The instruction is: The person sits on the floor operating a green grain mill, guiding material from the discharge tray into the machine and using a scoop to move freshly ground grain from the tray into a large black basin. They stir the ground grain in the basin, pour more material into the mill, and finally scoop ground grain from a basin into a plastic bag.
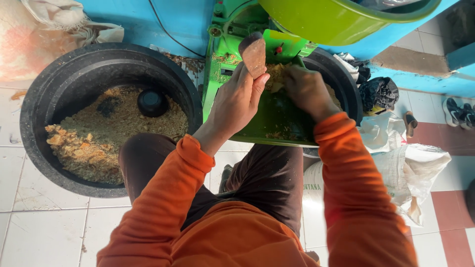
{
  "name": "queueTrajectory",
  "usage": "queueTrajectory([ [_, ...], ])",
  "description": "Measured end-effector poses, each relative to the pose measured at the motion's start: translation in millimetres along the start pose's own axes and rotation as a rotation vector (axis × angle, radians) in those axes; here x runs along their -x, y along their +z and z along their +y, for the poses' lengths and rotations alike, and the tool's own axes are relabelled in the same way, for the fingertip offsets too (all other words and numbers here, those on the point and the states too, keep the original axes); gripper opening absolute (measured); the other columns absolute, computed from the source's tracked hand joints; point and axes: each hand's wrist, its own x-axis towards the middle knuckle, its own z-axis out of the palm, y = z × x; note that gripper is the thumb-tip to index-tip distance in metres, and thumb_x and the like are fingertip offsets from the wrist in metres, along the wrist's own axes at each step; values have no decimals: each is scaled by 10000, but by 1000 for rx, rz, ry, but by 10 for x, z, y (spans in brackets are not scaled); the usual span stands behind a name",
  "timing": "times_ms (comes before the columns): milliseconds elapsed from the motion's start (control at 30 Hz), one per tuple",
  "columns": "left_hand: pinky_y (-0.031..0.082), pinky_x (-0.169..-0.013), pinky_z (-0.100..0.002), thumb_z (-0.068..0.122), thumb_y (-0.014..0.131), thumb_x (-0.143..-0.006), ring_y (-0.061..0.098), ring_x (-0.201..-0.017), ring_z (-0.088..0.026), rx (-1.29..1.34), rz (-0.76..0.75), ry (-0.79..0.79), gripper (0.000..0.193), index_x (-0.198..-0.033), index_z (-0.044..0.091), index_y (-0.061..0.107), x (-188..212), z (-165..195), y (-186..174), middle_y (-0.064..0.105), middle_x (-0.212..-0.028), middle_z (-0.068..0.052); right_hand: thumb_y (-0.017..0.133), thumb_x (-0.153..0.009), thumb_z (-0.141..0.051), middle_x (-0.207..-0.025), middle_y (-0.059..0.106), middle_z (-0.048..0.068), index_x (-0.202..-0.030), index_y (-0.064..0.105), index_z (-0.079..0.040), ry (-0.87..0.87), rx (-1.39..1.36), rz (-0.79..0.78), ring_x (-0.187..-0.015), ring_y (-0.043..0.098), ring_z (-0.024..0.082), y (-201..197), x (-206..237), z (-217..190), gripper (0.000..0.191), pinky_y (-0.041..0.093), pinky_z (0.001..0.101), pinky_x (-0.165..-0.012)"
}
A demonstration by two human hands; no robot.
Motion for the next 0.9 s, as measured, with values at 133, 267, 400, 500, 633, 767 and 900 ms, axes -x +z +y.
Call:
queueTrajectory([
  [133,567,-746,-471,159,598,-1106,691,-931,-414,-8,0,18,237,-1262,-3,523,3,-17,-2,670,-1136,-201,583,-1056,-125,-922,750,149,-1236,661,-60,363,-177,5,-776,770,260,-219,63,-20,206,602,382,-686],
  [267,572,-732,-456,158,591,-1108,701,-911,-397,-21,-24,8,215,-1238,-1,526,23,-18,-3,673,-1141,-197,660,-1009,-130,-1004,753,120,-1145,721,-99,135,9,73,-836,751,274,-220,7,-1,152,606,367,-740],
  [400,559,-716,-463,156,605,-1102,691,-898,-407,-63,-40,17,216,-1218,-10,530,34,-18,-17,664,-1125,-204,710,-986,-258,-972,760,111,-1079,777,-158,72,348,-150,-752,717,318,-38,-56,1,152,565,436,-634],
  [500,564,-717,-456,152,610,-1103,695,-892,-400,-77,-45,44,208,-1209,-10,533,42,-18,-29,663,-1125,-202,674,-936,-167,-921,768,65,-984,776,-204,36,376,-304,-805,725,290,68,-61,39,119,562,451,-682],
  [633,581,-731,-440,145,611,-1105,707,-915,-393,-76,-44,59,200,-1206,-8,531,52,-16,-25,670,-1149,-195,648,-972,-103,-991,745,108,-1151,745,-152,-49,296,-67,-816,720,304,74,-56,163,209,575,409,-699],
  [767,590,-746,-434,143,608,-1107,714,-930,-385,-81,-44,79,195,-1213,-3,533,48,-4,-24,673,-1165,-192,682,-939,-140,-1038,747,73,-1104,757,-155,-4,323,-49,-940,679,289,43,-63,210,182,546,403,-733],
  [900,584,-741,-447,151,609,-1101,704,-927,-402,-97,-38,72,228,-1246,-8,532,30,14,-42,660,-1175,-210,706,-919,-184,-951,761,-8,-991,791,-213,-140,559,-85,-1039,629,231,66,-71,94,115,502,406,-982],
])
